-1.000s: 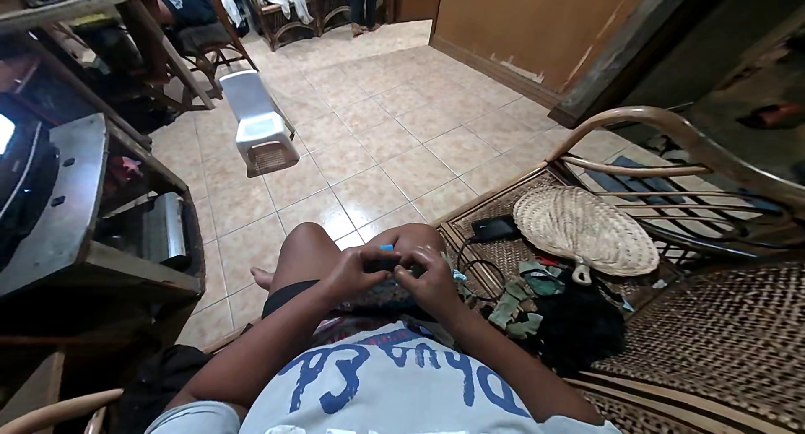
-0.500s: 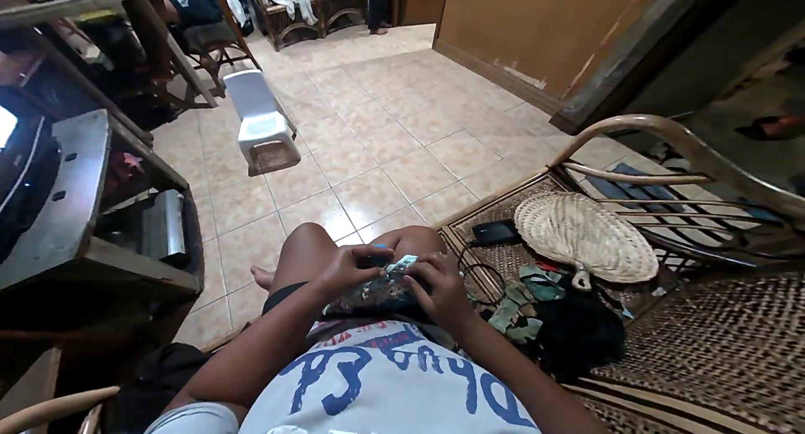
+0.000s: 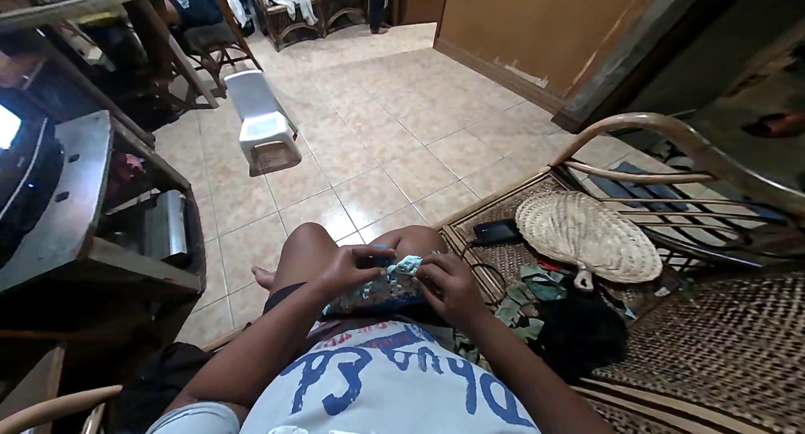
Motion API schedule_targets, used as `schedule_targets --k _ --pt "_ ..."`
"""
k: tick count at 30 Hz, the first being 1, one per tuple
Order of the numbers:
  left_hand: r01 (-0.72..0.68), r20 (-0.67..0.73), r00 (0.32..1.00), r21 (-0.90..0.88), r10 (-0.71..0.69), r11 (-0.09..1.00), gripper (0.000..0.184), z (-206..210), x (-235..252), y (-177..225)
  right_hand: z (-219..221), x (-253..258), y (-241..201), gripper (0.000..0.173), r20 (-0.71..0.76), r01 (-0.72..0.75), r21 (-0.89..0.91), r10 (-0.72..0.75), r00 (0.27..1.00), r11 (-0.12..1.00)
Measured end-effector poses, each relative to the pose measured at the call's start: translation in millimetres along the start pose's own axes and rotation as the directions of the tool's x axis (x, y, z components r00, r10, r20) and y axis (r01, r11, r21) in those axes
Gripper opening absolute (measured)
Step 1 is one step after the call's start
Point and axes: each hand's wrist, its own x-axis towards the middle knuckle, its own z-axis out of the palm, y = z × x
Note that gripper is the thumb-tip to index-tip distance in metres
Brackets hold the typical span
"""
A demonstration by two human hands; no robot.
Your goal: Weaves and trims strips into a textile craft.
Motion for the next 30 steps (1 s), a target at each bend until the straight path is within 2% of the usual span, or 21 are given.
schedule_targets --k 6,9,12,14,15,18,20,23,26,28,30 --pt "0.000 -0.016 1.000 -0.155 -0.003 0.988 0.041 -0.2 4.7 1.0 -2.0 7.3 5.5 0.037 -0.006 -0.225 0.223 0.232 0.973 0.949" --pt "-0.038 -0.015 0.999 -0.122 0.036 0.992 0.041 2.0 7.4 2.6 1.7 18.2 7.5 0.042 0.028 -0.174 0.166 0.172 0.985 0.971" --pt "-0.108 -0.041 0.994 -0.057 0.106 0.993 0.039 5.2 9.2 -0.6 5.5 32.4 -2.3 0.051 0.207 -0.181 0.153 0.147 0.967 0.972" --pt "-0.165 -0.045 0.985 -0.018 0.164 0.986 0.039 7.3 9.9 -5.5 5.2 41.3 -4.0 0.059 0.407 -0.294 0.217 0.188 0.894 0.931" --pt "-0.184 -0.044 0.982 -0.004 0.184 0.983 0.039 8.3 9.6 -7.3 3.6 46.7 -3.3 0.060 0.514 -0.370 0.259 0.197 0.835 0.892" --pt "-0.214 -0.066 0.975 -0.013 0.212 0.977 0.040 10.9 9.5 -13.0 -1.0 56.4 1.6 0.044 0.688 -0.573 0.435 0.155 0.709 0.694" --pt "-0.189 -0.110 0.977 -0.048 0.183 0.981 0.042 11.9 9.5 -14.3 -4.7 58.1 -0.7 0.029 0.717 -0.654 0.470 0.176 0.675 0.592" --pt "-0.084 -0.154 0.986 -0.098 0.069 0.992 0.050 12.0 8.9 -11.1 -6.8 57.1 -6.8 0.015 0.725 -0.722 0.482 0.237 0.647 0.496" --pt "-0.011 -0.082 0.997 0.002 0.011 1.000 0.045 7.9 8.0 -7.0 -8.2 55.5 -9.2 0.016 0.717 -0.740 0.524 0.251 0.651 0.422" --pt "0.032 0.073 0.996 0.171 -0.045 0.985 0.042 -3.7 6.0 -4.1 -8.5 54.6 -12.0 0.019 0.664 -0.714 0.531 0.299 0.685 0.457" --pt "0.009 0.206 0.975 0.349 -0.086 0.937 0.043 -19.3 4.0 -10.0 -5.4 50.1 -12.5 0.023 0.565 -0.634 0.485 0.337 0.753 0.602"
